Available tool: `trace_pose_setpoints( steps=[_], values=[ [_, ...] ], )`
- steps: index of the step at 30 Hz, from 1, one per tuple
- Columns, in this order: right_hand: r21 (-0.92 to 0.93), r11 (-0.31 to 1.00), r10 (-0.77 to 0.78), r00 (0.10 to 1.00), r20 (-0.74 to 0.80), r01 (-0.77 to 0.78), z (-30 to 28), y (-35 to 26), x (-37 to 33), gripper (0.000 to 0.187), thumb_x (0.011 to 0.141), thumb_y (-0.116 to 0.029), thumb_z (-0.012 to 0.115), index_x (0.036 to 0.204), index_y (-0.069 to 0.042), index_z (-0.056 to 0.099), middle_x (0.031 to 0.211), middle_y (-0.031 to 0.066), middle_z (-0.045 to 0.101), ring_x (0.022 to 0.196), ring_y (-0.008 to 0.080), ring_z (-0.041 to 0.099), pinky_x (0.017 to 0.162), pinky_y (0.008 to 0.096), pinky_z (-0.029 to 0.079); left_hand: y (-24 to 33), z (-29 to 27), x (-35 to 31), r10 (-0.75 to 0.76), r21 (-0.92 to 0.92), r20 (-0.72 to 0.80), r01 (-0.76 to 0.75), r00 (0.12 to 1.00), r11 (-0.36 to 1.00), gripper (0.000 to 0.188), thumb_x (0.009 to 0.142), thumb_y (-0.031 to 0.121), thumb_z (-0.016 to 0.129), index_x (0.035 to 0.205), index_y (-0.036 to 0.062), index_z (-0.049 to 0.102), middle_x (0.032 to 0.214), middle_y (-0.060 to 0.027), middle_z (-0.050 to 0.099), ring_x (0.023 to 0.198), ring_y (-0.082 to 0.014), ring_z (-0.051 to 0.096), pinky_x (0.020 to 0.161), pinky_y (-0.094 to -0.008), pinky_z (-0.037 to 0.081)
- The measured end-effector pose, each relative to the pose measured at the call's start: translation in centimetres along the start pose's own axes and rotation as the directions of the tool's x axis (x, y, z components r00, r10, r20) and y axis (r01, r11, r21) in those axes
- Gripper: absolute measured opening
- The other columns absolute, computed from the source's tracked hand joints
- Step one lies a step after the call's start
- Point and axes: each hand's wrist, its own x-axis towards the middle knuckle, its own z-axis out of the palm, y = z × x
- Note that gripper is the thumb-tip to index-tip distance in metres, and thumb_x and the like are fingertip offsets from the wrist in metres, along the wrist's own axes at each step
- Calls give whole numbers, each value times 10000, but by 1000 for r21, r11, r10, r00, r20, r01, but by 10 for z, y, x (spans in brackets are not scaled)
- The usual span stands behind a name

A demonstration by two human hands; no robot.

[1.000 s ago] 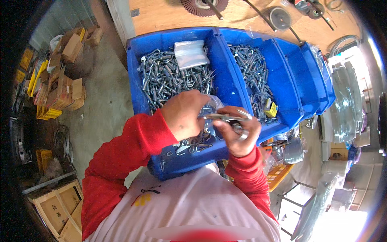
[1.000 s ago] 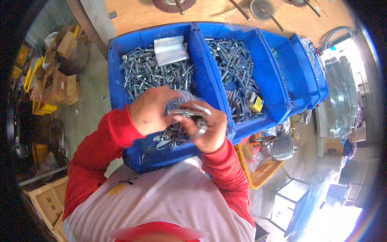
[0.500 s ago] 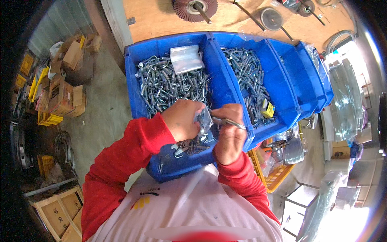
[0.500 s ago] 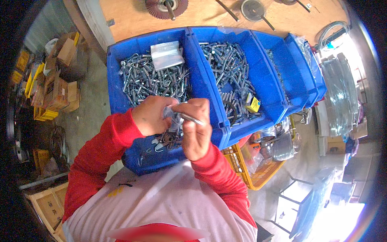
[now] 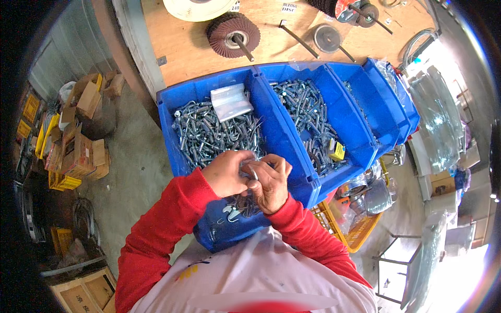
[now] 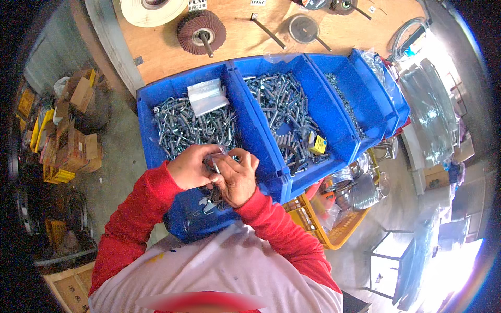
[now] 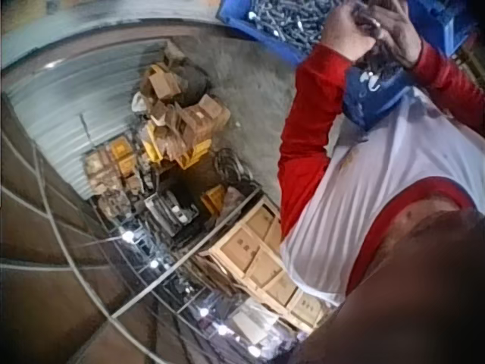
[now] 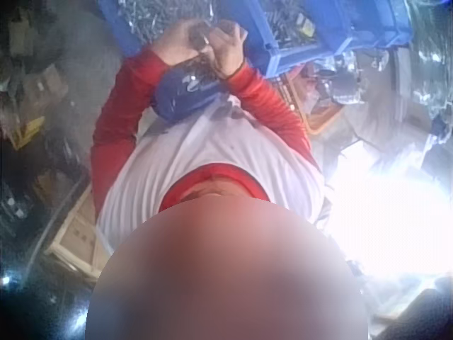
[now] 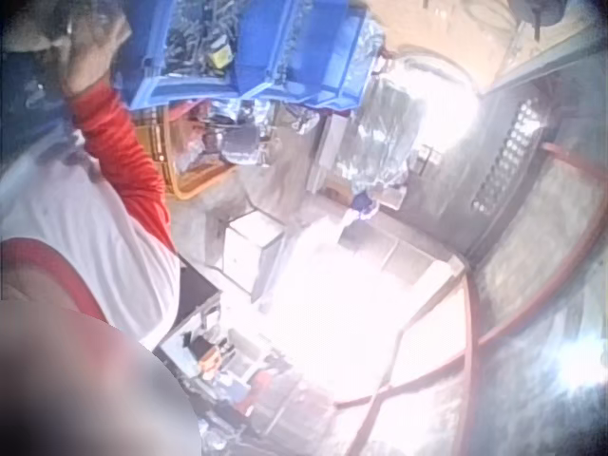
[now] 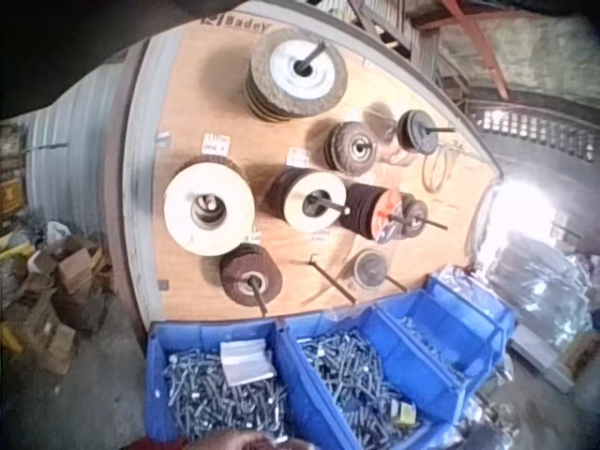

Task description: The person repeatedly picks small metal fasteners from blue bins and places them into small clear plastic bags. They open each bag, add several fasteners, and set the filled bag aside in the bin. The process is repeated multiple times with different fastener types.

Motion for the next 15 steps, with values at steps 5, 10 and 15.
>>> trace_pose_setpoints(
  steps=[5, 10, 15],
  values=[
    [-369, 895, -166, 956, 243, 249, -34, 7, 13, 345, 903, -477, 628, 1014, -158, 698, 1036, -8, 668, 1091, 274, 563, 885, 444, 387, -7, 0, -2, 53, 107, -36, -49, 998, 993, 458, 742, -17, 708, 1197, -37, 653, 983, -215, 731, 855, -263, 741, 756, -392, 584],
    [-280, 866, -282, 867, 411, 414, -84, -4, 35, 176, 793, -260, 658, 935, -160, 689, 944, -14, 635, 1035, 229, 581, 913, 413, 399, 42, -8, -19, 309, 409, -165, -221, 937, 886, 273, 792, 25, 623, 1055, 2, 695, 937, -225, 699, 860, -433, 680, 755, -503, 558],
    [-76, 923, -360, 916, 174, 377, -108, -9, 36, 262, 677, -216, 758, 928, -154, 720, 953, -15, 661, 961, 228, 624, 898, 429, 409, 91, -14, -40, 297, 582, -129, -170, 946, 795, 110, 864, 104, 646, 924, 31, 704, 981, -180, 721, 786, -371, 716, 707, -456, 589]
  ],
)
